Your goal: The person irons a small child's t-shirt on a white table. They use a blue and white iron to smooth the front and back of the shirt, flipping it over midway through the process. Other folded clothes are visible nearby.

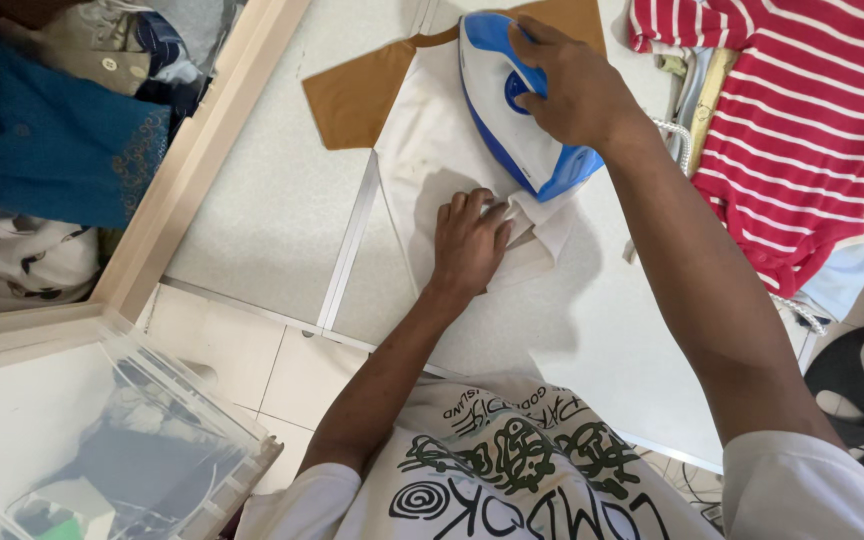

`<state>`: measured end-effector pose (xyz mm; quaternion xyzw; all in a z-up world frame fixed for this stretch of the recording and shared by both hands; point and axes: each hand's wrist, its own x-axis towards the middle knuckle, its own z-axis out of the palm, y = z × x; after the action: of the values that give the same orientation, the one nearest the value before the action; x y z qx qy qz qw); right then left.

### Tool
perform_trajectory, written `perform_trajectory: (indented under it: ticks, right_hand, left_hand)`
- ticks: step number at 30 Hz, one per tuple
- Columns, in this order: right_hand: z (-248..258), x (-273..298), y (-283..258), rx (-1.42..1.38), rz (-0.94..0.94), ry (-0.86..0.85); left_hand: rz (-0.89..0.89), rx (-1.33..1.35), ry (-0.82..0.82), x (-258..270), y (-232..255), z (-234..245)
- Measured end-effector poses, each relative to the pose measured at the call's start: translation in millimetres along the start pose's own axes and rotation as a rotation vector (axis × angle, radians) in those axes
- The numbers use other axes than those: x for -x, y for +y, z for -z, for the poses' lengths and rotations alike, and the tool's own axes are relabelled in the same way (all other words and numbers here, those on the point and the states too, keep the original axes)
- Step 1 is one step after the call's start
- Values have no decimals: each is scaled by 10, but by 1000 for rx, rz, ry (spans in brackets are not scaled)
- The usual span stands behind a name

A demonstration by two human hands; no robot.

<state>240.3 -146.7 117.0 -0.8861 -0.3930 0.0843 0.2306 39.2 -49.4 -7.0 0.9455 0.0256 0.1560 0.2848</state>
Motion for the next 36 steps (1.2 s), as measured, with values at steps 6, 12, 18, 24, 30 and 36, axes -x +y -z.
perform_trajectory:
  ticks: [6, 12, 18, 24, 30, 36]
  right_hand:
    - [-53, -36, 121, -42, 136, 43]
    - [-51, -25, 31, -7, 46, 18]
    - [-76, -22, 72, -37, 89, 43]
    - [-117, -21, 91, -49, 74, 42]
    - [-114, -20, 24, 8, 45, 54]
    - [-121, -12, -53, 61, -15, 33]
  left_hand:
    - [-11, 173, -27, -32, 24, -5]
    - [-87, 397, -125, -5, 334, -1]
    - [-69, 330, -117, -35, 436, -78]
    - [-15, 108, -271, -138, 416, -120]
    - [-181, -63, -56, -164, 414, -92]
    - [-253, -27, 74, -163, 457, -14]
